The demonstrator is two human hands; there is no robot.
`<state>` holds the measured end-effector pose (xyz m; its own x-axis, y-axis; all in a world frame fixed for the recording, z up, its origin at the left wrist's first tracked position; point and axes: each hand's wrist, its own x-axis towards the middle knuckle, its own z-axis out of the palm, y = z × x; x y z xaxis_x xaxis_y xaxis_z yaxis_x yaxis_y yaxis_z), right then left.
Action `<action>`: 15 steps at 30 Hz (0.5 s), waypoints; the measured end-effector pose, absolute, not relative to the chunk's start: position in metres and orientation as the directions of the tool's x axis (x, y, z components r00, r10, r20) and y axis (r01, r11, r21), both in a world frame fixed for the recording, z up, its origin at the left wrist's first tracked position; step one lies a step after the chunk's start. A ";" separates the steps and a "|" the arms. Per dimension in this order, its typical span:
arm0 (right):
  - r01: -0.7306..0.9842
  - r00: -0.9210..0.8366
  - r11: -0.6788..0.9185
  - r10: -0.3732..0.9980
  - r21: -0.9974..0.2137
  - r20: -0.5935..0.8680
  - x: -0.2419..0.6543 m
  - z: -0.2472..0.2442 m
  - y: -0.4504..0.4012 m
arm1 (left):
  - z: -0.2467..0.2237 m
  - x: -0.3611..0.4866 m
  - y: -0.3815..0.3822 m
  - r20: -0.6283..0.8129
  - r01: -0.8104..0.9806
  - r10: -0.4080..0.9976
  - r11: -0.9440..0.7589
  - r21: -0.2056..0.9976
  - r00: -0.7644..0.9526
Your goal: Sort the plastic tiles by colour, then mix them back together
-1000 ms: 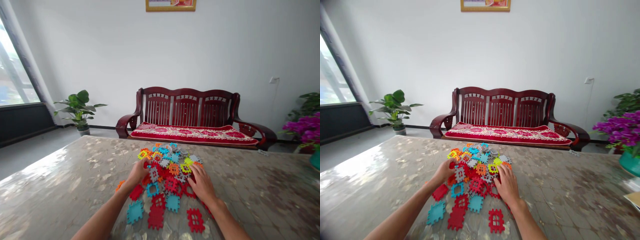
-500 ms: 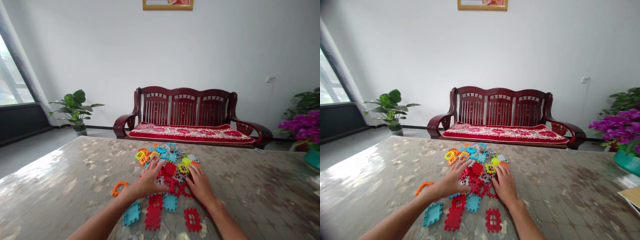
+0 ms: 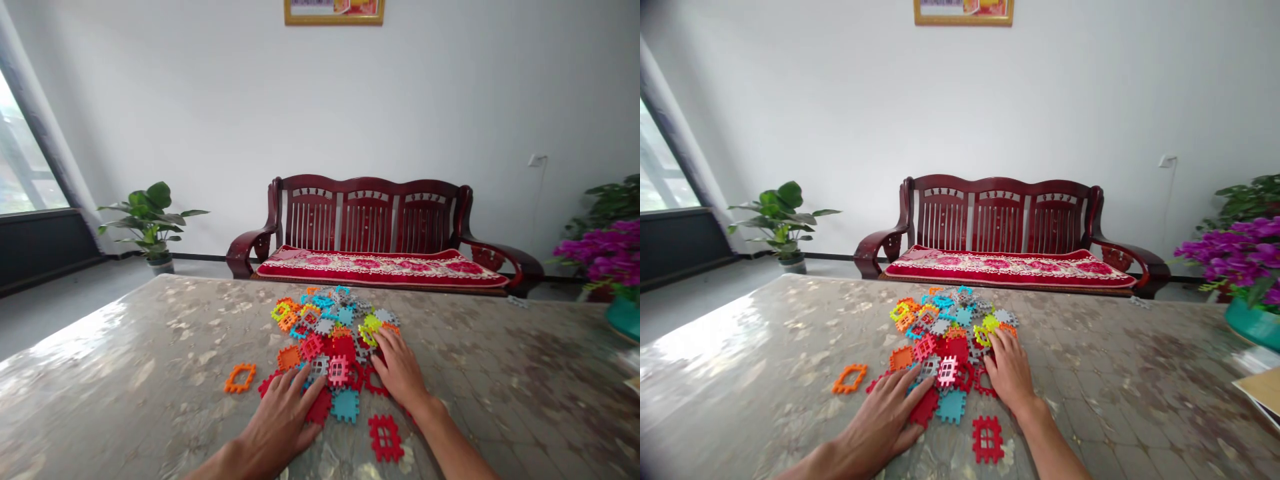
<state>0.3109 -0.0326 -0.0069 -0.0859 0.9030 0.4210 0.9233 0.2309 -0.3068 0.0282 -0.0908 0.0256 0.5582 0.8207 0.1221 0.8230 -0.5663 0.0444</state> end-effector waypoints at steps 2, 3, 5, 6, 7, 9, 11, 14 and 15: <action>0.925 -0.090 0.230 0.905 -0.301 0.415 0.311 -0.007 -0.033 | 0.023 0.027 -0.087 0.154 0.796 0.786 -0.605 -0.006 0.598; 0.927 -0.090 0.227 0.907 -0.298 0.412 0.311 -0.006 -0.033 | 0.022 0.026 -0.085 0.167 0.784 0.771 -0.620 -0.024 0.615; 0.930 -0.089 0.222 0.909 -0.293 0.407 0.311 -0.005 -0.033 | 0.022 0.022 -0.081 0.192 0.759 0.741 -0.650 -0.036 0.643; 0.931 -0.088 0.220 0.910 -0.292 0.404 0.311 -0.004 -0.033 | 0.023 0.020 -0.079 0.207 0.747 0.728 -0.664 -0.023 0.654; 0.931 -0.089 0.219 0.911 -0.292 0.402 0.311 -0.004 -0.034 | 0.025 0.019 -0.076 0.227 0.735 0.716 -0.678 0.002 0.660; 0.931 -0.088 0.219 0.912 -0.293 0.400 0.311 -0.004 -0.034 | 0.027 0.015 -0.070 0.264 0.716 0.704 -0.695 0.066 0.660; 0.930 -0.086 0.218 0.913 -0.297 0.398 0.311 -0.004 -0.034 | 0.029 0.012 -0.064 0.283 0.715 0.720 -0.685 0.144 0.633; 0.929 -0.085 0.217 0.914 -0.300 0.398 0.311 -0.005 -0.033 | 0.032 0.012 -0.052 0.280 0.748 0.811 -0.583 0.318 0.514; 0.929 -0.086 0.218 0.913 -0.299 0.398 0.311 -0.005 -0.033 | 0.033 0.013 -0.047 0.281 0.753 0.846 -0.533 0.386 0.454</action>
